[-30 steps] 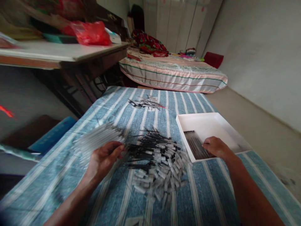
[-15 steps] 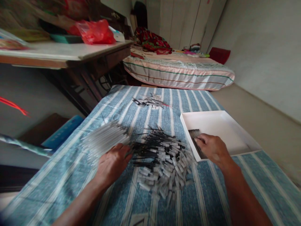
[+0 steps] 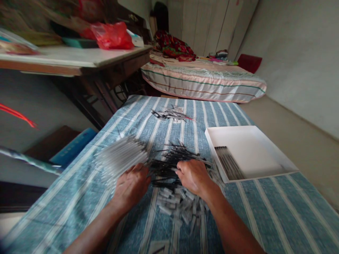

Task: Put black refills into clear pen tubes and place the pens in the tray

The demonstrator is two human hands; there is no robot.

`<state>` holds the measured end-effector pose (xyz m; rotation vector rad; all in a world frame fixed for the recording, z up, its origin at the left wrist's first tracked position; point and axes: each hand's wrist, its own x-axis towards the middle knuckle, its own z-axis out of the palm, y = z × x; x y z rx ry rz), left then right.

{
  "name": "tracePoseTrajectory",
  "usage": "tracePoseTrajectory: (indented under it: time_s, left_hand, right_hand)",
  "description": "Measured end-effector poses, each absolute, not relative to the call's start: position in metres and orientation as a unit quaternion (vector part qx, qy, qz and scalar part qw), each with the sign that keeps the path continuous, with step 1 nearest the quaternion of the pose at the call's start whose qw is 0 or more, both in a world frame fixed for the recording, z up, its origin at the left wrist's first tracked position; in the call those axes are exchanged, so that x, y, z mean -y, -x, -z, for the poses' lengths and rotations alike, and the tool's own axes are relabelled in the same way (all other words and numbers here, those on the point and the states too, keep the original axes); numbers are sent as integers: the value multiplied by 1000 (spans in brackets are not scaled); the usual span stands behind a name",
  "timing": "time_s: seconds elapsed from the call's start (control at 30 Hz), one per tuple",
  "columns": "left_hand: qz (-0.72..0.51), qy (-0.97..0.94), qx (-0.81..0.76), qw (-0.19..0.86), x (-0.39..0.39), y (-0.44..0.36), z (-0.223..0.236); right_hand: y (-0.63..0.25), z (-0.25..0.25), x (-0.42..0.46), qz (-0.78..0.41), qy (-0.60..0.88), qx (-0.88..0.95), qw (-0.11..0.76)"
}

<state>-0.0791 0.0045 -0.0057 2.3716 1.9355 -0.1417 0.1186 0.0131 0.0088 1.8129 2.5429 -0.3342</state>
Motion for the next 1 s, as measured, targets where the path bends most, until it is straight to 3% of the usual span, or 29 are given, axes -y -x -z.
tracePoseTrajectory:
  time_s: [0.17, 0.3, 0.67, 0.83, 1.0]
  left_hand:
    - [45, -774, -630, 38, -4, 80, 8]
    - [38, -775, -629, 47, -3, 80, 8]
    - [-160, -770, -615, 66, -1, 83, 10]
    - [-285, -739, -569, 221, -1, 82, 13]
    - [-373, -613, -495, 490, 1, 76, 10]
  right_hand:
    - [-97, -3, -23, 71, -578, -809, 78]
    - [-93, 3, -24, 68, -577, -810, 82]
    - [-114, 9, -16, 228, -505, -801, -227]
    - [-116, 7, -10, 263, -489, -777, -297]
    - [-120, 8, -9, 301, -493, -760, -298]
